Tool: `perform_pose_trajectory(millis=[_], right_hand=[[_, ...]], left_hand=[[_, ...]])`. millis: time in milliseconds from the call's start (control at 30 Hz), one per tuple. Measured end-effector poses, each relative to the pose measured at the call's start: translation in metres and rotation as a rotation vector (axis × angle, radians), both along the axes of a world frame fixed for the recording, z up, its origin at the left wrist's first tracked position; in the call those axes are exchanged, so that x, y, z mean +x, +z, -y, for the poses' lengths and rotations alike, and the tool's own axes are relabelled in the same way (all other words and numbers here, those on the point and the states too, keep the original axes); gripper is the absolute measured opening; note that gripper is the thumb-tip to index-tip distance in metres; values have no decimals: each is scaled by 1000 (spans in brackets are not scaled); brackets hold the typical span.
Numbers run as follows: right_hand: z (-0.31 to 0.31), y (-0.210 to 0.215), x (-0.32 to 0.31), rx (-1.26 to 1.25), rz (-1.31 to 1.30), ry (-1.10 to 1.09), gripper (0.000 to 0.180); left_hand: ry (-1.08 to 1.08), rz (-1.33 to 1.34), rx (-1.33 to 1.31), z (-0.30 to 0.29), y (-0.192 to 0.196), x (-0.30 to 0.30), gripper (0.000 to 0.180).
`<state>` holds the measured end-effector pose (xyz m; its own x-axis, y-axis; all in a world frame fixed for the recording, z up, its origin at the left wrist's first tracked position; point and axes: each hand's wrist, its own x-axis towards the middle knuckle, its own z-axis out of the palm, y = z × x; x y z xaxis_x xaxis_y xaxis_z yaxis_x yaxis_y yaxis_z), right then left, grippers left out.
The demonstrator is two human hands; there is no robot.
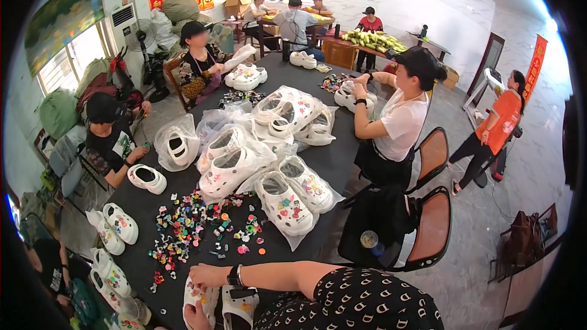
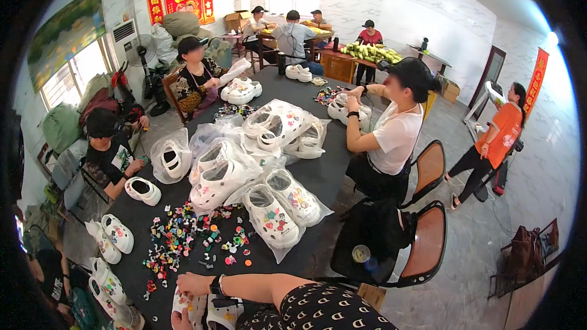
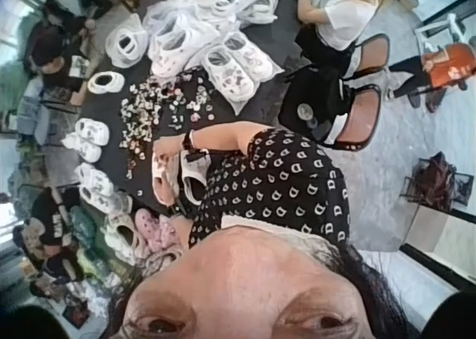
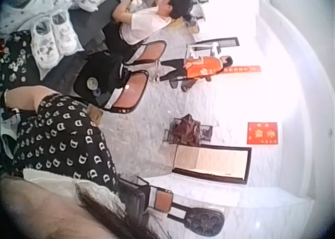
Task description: Decorating clog shoes with shoe charms and packaging them into plastic bags.
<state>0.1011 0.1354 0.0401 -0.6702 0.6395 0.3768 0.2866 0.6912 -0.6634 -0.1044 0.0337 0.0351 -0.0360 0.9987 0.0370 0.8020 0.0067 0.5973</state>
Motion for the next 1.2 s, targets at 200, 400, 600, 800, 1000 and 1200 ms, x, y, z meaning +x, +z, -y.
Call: perform_pose_trajectory(millis=[200,400,600,800,1000,1200], right_hand=[[-4,-13,-12,-96,-63,-30,14],[-3,-29,-26,-107,-216,-157,10],[-21,-40,-18,-428,-707,-478,6],[-11,-1,28,-650,-625,-436,15],[-15,-20,120,-260,-118,-626,21],[24,-17,163,-91,279,-758,60]], left_hand=[[-25,-2,47,-9,-2,4,40],[-88,-8,85,-21,-1,19,40],[-103,-16,102,-8,5,34,41],[0,-15,130,15,12,18,41],[-31,6,156,18,31,34,42],[24,-282,-191,68,102,34,55]])
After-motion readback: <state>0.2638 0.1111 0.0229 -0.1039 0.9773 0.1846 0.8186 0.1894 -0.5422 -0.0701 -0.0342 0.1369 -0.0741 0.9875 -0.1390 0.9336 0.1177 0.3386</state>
